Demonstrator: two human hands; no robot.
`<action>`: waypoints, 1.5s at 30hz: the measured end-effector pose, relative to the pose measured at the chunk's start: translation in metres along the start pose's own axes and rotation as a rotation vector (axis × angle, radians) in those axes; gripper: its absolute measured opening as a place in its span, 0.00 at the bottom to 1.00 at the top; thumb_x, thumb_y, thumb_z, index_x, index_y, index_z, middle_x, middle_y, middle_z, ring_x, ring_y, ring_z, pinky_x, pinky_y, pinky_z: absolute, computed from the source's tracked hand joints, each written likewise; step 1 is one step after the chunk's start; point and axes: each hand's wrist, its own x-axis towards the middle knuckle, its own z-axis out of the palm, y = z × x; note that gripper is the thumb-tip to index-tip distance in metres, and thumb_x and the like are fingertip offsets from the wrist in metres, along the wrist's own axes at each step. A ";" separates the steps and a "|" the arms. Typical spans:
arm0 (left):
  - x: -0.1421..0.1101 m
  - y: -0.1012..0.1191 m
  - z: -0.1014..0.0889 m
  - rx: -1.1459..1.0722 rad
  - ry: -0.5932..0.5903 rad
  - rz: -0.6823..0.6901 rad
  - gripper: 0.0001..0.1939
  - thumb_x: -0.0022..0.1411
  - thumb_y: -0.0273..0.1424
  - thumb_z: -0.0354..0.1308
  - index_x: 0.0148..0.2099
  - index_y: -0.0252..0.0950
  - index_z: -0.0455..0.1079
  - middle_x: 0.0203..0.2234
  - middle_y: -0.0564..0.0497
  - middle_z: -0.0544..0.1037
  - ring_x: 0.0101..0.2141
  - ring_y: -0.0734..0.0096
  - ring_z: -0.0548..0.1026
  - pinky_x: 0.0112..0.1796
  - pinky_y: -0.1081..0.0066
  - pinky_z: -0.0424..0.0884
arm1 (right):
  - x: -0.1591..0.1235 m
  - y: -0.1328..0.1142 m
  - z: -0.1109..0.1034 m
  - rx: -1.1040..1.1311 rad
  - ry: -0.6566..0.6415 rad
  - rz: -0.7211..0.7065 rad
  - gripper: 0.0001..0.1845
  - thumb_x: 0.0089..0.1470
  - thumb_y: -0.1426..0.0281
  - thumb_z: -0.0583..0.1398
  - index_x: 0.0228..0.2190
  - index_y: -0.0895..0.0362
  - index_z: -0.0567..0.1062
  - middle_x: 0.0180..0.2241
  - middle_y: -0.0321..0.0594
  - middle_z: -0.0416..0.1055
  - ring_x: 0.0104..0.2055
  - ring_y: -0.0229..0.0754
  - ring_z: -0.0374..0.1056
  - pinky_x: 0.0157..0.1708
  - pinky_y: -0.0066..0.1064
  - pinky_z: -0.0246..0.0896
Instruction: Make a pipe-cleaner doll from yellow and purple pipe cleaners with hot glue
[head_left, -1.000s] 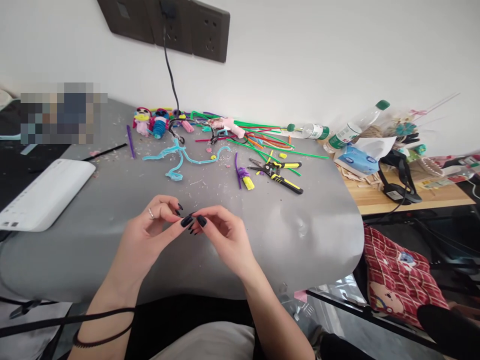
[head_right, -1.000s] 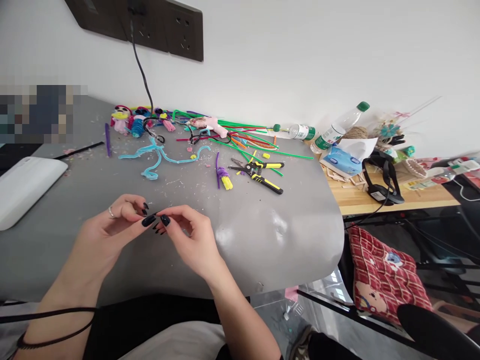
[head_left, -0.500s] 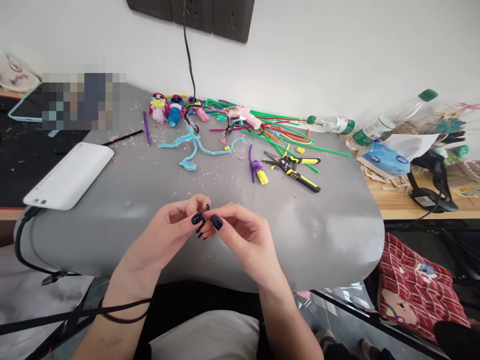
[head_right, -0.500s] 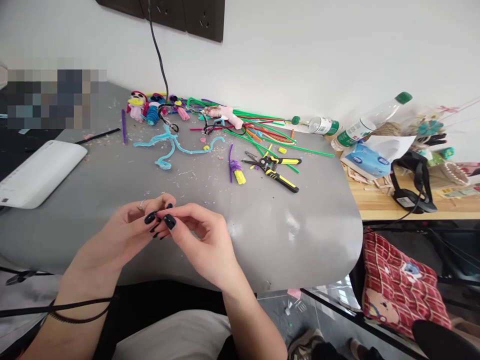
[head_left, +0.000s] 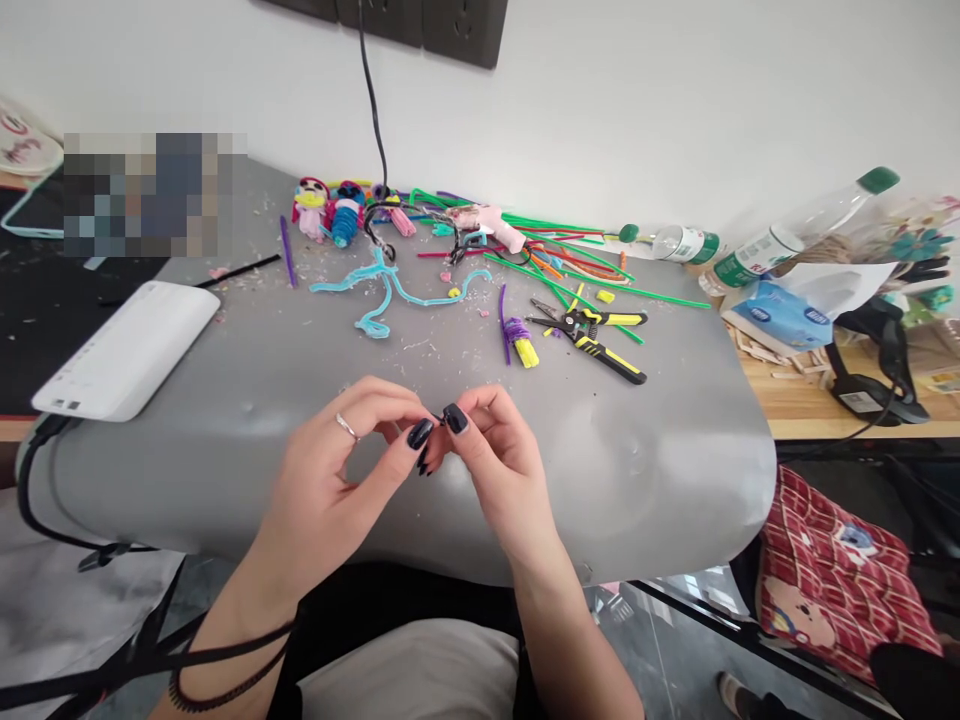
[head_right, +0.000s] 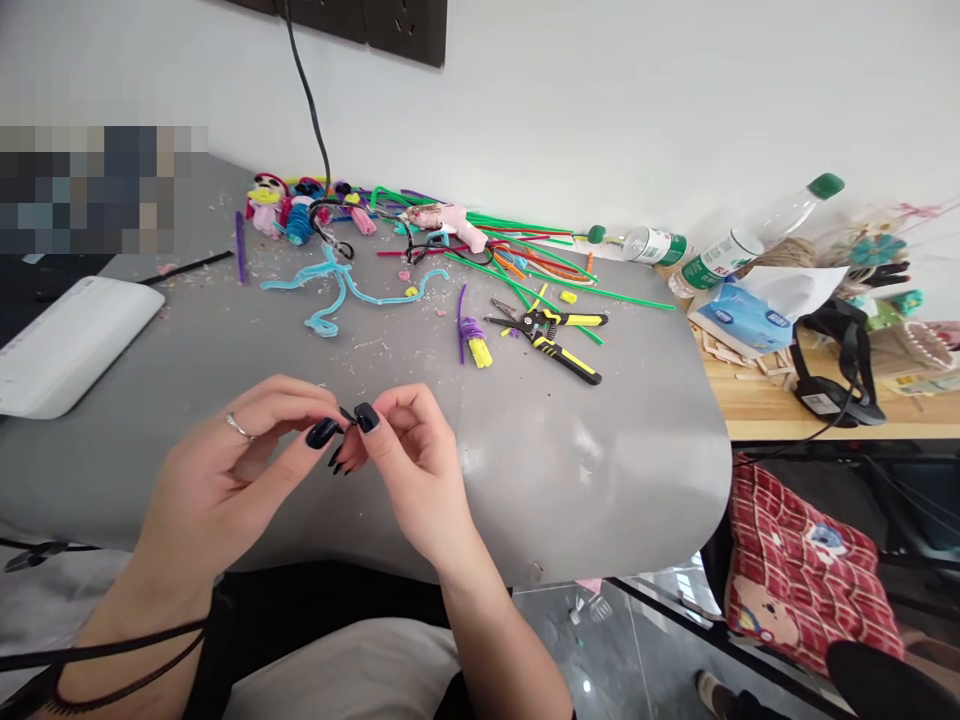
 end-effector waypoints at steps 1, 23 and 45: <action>0.000 0.002 0.001 0.032 0.011 0.016 0.06 0.71 0.31 0.58 0.43 0.42 0.77 0.38 0.51 0.80 0.38 0.68 0.78 0.39 0.70 0.75 | 0.000 0.000 0.000 0.008 -0.005 -0.001 0.17 0.63 0.55 0.66 0.35 0.52 0.68 0.25 0.31 0.75 0.28 0.37 0.73 0.35 0.33 0.73; 0.012 0.023 0.007 0.299 0.005 0.154 0.09 0.70 0.27 0.55 0.39 0.41 0.77 0.35 0.53 0.83 0.33 0.71 0.79 0.36 0.73 0.73 | -0.012 -0.001 -0.001 -0.393 0.177 -0.252 0.04 0.69 0.67 0.59 0.39 0.52 0.73 0.31 0.35 0.77 0.31 0.36 0.74 0.33 0.31 0.71; 0.015 0.020 0.002 0.360 -0.100 0.186 0.10 0.73 0.26 0.53 0.41 0.38 0.76 0.38 0.52 0.82 0.36 0.74 0.80 0.35 0.77 0.74 | -0.011 -0.002 -0.005 -0.402 0.171 -0.299 0.02 0.66 0.73 0.61 0.38 0.55 0.74 0.28 0.31 0.74 0.28 0.32 0.71 0.30 0.26 0.67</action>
